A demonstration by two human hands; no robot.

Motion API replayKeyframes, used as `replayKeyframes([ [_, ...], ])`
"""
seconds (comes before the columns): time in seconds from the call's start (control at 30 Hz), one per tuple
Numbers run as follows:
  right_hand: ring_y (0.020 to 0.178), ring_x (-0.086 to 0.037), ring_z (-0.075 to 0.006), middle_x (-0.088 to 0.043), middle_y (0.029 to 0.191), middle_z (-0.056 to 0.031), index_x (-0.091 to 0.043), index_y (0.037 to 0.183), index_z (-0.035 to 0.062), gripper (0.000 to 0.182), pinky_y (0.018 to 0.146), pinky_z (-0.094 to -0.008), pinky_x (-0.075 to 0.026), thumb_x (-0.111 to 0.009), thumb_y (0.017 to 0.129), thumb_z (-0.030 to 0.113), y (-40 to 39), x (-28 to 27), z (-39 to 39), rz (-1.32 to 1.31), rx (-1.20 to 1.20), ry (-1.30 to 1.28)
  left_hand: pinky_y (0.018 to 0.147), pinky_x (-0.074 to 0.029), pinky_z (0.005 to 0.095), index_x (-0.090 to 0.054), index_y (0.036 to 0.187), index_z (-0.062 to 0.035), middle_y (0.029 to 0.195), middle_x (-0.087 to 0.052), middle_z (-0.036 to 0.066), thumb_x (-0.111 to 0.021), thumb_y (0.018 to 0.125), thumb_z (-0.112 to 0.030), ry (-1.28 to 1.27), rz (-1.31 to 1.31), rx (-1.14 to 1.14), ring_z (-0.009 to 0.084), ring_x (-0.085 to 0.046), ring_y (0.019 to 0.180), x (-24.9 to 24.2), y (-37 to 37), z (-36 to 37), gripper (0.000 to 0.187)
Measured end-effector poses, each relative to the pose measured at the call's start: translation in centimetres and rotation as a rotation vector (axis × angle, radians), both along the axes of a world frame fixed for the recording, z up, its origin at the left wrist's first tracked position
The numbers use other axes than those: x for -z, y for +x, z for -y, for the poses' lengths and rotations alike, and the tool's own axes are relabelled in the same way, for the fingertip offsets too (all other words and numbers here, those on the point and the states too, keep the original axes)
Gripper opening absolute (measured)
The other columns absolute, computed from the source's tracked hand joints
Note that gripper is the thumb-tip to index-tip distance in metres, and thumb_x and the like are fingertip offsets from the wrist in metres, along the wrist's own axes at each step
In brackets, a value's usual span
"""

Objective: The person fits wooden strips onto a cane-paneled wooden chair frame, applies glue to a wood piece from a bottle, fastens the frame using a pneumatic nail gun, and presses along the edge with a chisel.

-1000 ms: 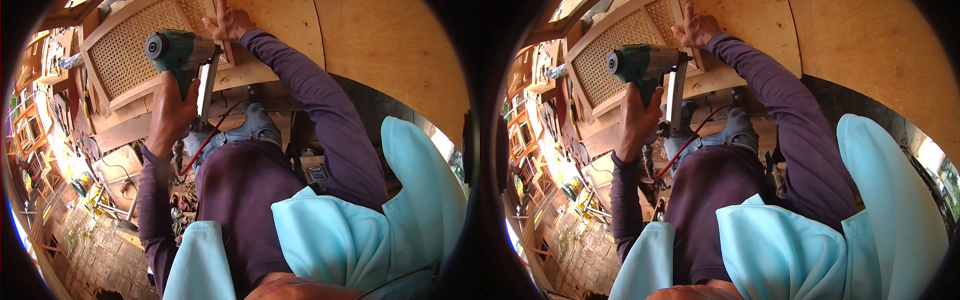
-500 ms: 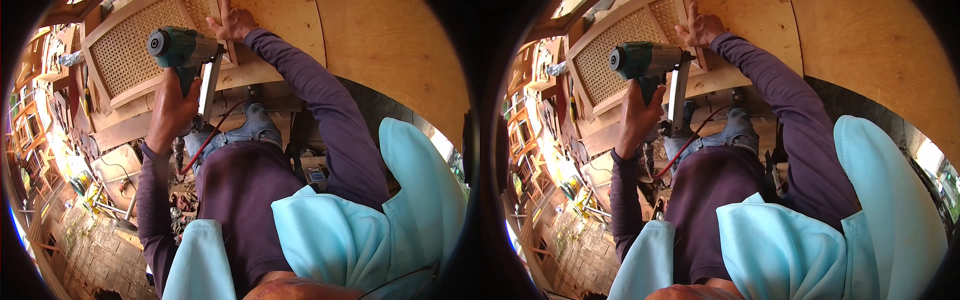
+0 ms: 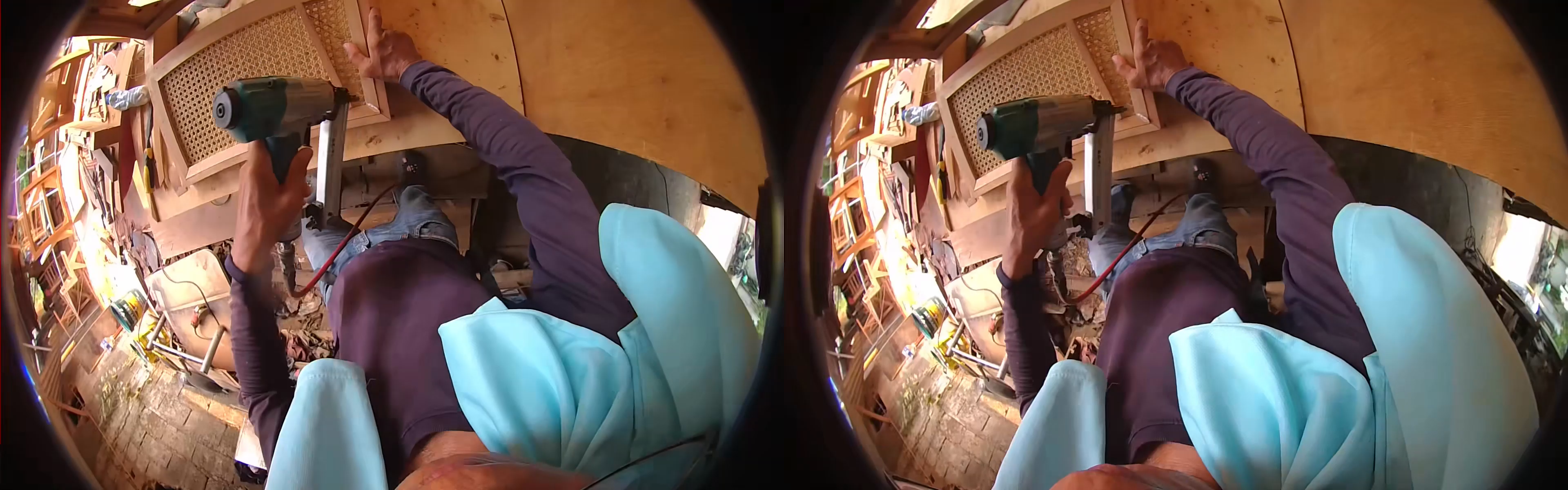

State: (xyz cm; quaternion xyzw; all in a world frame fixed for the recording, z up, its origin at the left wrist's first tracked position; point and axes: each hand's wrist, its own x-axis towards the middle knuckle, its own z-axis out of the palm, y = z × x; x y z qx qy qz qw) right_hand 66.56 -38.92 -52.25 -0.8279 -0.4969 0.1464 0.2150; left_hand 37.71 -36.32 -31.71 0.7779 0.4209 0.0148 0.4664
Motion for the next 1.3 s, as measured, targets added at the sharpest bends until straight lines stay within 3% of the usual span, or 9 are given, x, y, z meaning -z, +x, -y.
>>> replayKeyframes([
  [0.2, 0.079, -0.076, -0.0400, -0.075, 0.093, -0.0304, -0.009, 0.162, -0.0183, 0.111, 0.068, -0.0480, -0.063, -0.052, 0.101, 0.064, -0.1, 0.7, -0.2, 0.036, 0.019, -0.020, 0.051, -0.047, 0.0292, -0.054, 0.114, -0.0036, 0.069, -0.065, 0.004, -0.072, 0.104, -0.022, -0.041, 0.154, -0.200, 0.0124, -0.061, 0.056, -0.7, -2.8, -0.1, 0.028],
  [0.53, 0.079, -0.076, -0.0375, -0.075, 0.095, -0.0302, -0.021, 0.159, -0.0105, 0.106, 0.066, -0.0477, -0.061, -0.054, 0.099, 0.071, -0.3, 2.6, 0.5, -0.071, 0.082, 0.043, 0.051, -0.051, 0.0288, -0.053, 0.125, -0.0026, 0.076, -0.065, 0.005, -0.070, 0.105, -0.015, -0.019, 0.313, -0.233, 0.0124, -0.060, 0.056, -2.1, -1.7, -0.3, 0.030],
  [0.6, 0.062, -0.065, -0.0236, -0.062, 0.065, -0.0114, -0.042, 0.143, -0.0065, 0.067, 0.062, -0.0384, -0.057, -0.065, 0.105, 0.044, -0.5, 3.2, 2.5, -0.158, 0.289, 0.559, 0.052, -0.051, 0.0289, -0.052, 0.128, -0.0022, 0.082, -0.066, 0.006, -0.070, 0.105, -0.015, -0.050, 0.389, -0.224, 0.0126, -0.060, 0.057, -2.3, 0.4, 0.3, 0.031],
  [0.67, 0.062, -0.057, -0.0147, -0.059, 0.073, -0.0065, -0.044, 0.139, -0.0053, 0.050, 0.061, -0.0314, -0.053, -0.065, 0.108, 0.027, -1.0, 1.9, 6.3, -0.286, 0.464, 0.824, 0.052, -0.052, 0.0289, -0.051, 0.130, -0.0016, 0.095, -0.066, 0.008, -0.069, 0.106, -0.015, -0.093, 0.439, -0.201, 0.0128, -0.061, 0.059, -1.7, 2.2, 0.6, 0.033],
  [0.73, 0.062, -0.059, -0.0149, -0.059, 0.076, -0.0078, -0.045, 0.136, -0.0074, 0.042, 0.059, -0.0308, -0.049, -0.064, 0.107, 0.017, -2.5, 0.4, 11.1, -0.495, 0.619, 0.929, 0.052, -0.053, 0.0289, -0.053, 0.128, -0.0018, 0.100, -0.068, 0.008, -0.069, 0.106, -0.018, -0.160, 0.501, -0.171, 0.0123, -0.061, 0.060, -0.6, 5.1, 1.3, 0.032],
  [0.8, 0.066, -0.059, -0.0110, -0.064, 0.091, -0.0068, -0.048, 0.136, -0.0053, 0.037, 0.060, -0.0265, -0.050, -0.061, 0.109, 0.017, -4.8, -0.3, 15.8, -0.581, 0.718, 0.944, 0.052, -0.053, 0.0293, -0.054, 0.126, -0.0020, 0.108, -0.070, 0.009, -0.070, 0.105, -0.020, -0.228, 0.584, -0.134, 0.0125, -0.062, 0.062, 0.9, 8.5, 2.2, 0.032],
  [0.87, 0.066, -0.059, -0.0106, -0.064, 0.090, -0.0064, -0.050, 0.134, -0.0052, 0.035, 0.060, -0.0241, -0.049, -0.062, 0.108, 0.016, -7.2, -0.6, 20.4, -0.624, 0.766, 0.868, 0.051, -0.055, 0.0310, -0.052, 0.127, -0.0028, 0.111, -0.070, 0.009, -0.071, 0.105, -0.020, -0.346, 0.650, -0.096, 0.0137, -0.063, 0.063, 3.0, 12.1, 3.6, 0.034],
  [0.93, 0.066, -0.060, -0.0098, -0.064, 0.089, -0.0061, -0.053, 0.133, -0.0048, 0.033, 0.059, -0.0228, -0.048, -0.061, 0.109, 0.016, -9.6, 0.2, 24.0, -0.675, 0.805, 0.782, 0.047, -0.054, 0.0316, -0.042, 0.127, -0.0014, 0.093, -0.063, 0.010, -0.068, 0.105, -0.018, -0.385, 0.653, -0.063, 0.0160, -0.064, 0.058, 5.2, 15.5, 5.2, 0.038],
  [1.3, 0.067, -0.064, -0.0103, -0.066, 0.092, -0.0064, -0.057, 0.132, -0.0037, 0.029, 0.057, -0.0236, -0.049, -0.059, 0.109, 0.014, -14.6, 3.3, 35.6, -0.830, 0.950, 0.573, 0.051, -0.059, 0.0378, -0.046, 0.121, 0.0018, 0.102, -0.062, 0.013, -0.066, 0.106, -0.027, -0.684, 0.645, 0.018, 0.0204, -0.066, 0.061, 17.8, 24.8, 6.3, 0.038],
])
